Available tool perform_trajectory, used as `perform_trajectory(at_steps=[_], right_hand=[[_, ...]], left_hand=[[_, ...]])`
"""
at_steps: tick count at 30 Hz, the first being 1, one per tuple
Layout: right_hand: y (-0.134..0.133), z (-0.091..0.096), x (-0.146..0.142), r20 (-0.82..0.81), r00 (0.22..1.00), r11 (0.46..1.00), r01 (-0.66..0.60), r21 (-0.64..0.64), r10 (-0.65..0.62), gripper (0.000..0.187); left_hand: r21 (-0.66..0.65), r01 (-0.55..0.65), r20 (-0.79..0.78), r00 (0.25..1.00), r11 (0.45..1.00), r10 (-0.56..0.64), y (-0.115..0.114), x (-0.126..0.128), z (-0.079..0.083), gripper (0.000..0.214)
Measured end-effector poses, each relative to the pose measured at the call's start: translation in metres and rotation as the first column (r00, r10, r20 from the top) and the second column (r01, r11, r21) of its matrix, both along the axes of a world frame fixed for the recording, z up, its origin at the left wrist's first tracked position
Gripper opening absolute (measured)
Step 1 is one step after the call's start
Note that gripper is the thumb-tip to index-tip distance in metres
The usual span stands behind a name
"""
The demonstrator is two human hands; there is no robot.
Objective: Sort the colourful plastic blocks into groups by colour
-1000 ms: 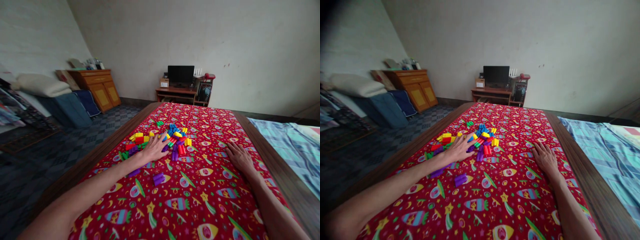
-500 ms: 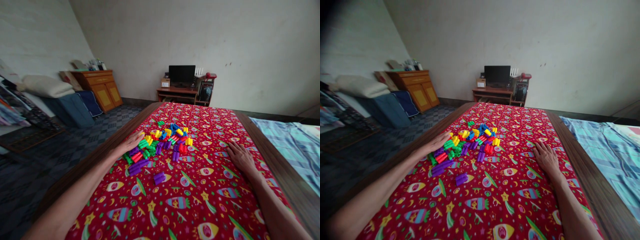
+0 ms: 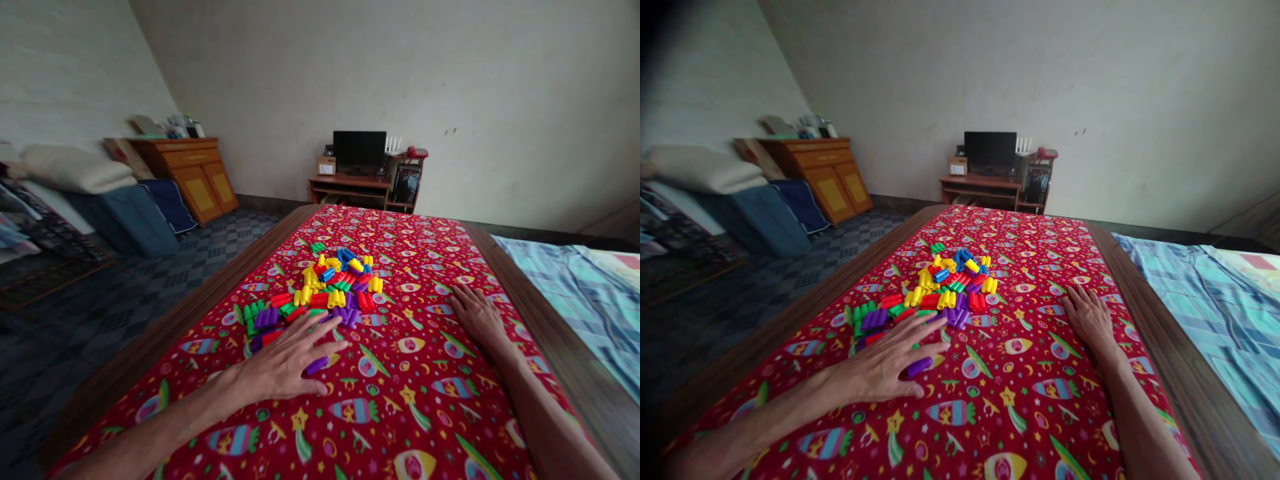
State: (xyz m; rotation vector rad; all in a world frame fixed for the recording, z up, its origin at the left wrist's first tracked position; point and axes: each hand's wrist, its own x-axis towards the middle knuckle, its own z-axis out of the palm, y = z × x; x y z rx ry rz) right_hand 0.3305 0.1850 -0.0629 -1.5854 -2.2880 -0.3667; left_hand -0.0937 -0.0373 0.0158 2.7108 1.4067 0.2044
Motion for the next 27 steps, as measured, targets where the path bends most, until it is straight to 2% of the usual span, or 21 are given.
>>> perform_trajectory(at_steps=[3,6,9,13,14,17,19,21,24,27], right_hand=[[0.0,-0.001,-0.001,-0.029,1.0,1.0,0.006,-0.012,-0.006,0.047],[0.001,-0.003,-0.001,-0.043,0.999,1.0,0.028,-0.011,-0.029,0.048],[0.0,-0.004,-0.003,-0.042,0.998,0.998,0.056,-0.008,-0.057,0.049],[-0.003,-0.001,-0.006,-0.022,0.996,0.996,0.09,-0.029,-0.09,0.049],[-0.004,0.0,-0.007,-0.017,0.995,0.994,0.1,-0.034,-0.101,0.049],[-0.006,0.004,-0.009,-0.008,0.993,0.993,0.115,-0.037,-0.115,0.049],[-0.008,0.006,-0.009,-0.006,0.994,0.993,0.113,-0.03,-0.113,0.05],[-0.009,0.007,-0.01,-0.005,0.994,0.993,0.112,-0.021,-0.112,0.051],[-0.009,0.007,-0.01,-0.011,0.995,0.995,0.095,-0.008,-0.095,0.051],[-0.009,0.006,-0.01,-0.027,0.995,0.996,0.094,-0.002,-0.094,0.05]], left_hand=[[0.002,0.021,-0.053,0.998,1.0,-0.021,0.011,0.009,-0.009,0.055],[0.062,-0.056,-0.066,0.996,0.997,0.06,0.041,0.007,-0.008,0.044],[0.18,-0.163,-0.039,0.984,0.97,0.173,0.077,-0.002,0.0,0.041],[0.332,-0.311,0.141,0.95,0.891,0.279,0.127,-0.009,0.017,0.037],[0.316,-0.327,0.157,0.944,0.891,0.291,0.14,-0.009,0.021,0.038],[0.147,-0.44,0.139,0.896,0.886,0.422,0.185,-0.002,0.029,0.047],[0.082,-0.461,0.103,0.886,0.884,0.453,0.212,0.005,0.03,0.054],[0.016,-0.433,0.05,0.901,0.901,0.431,0.231,0.011,0.028,0.054],[-0.047,-0.34,-0.005,0.94,0.939,0.34,0.237,0.014,0.021,0.045],[-0.045,-0.267,-0.02,0.964,0.963,0.266,0.217,0.003,0.015,0.033]])
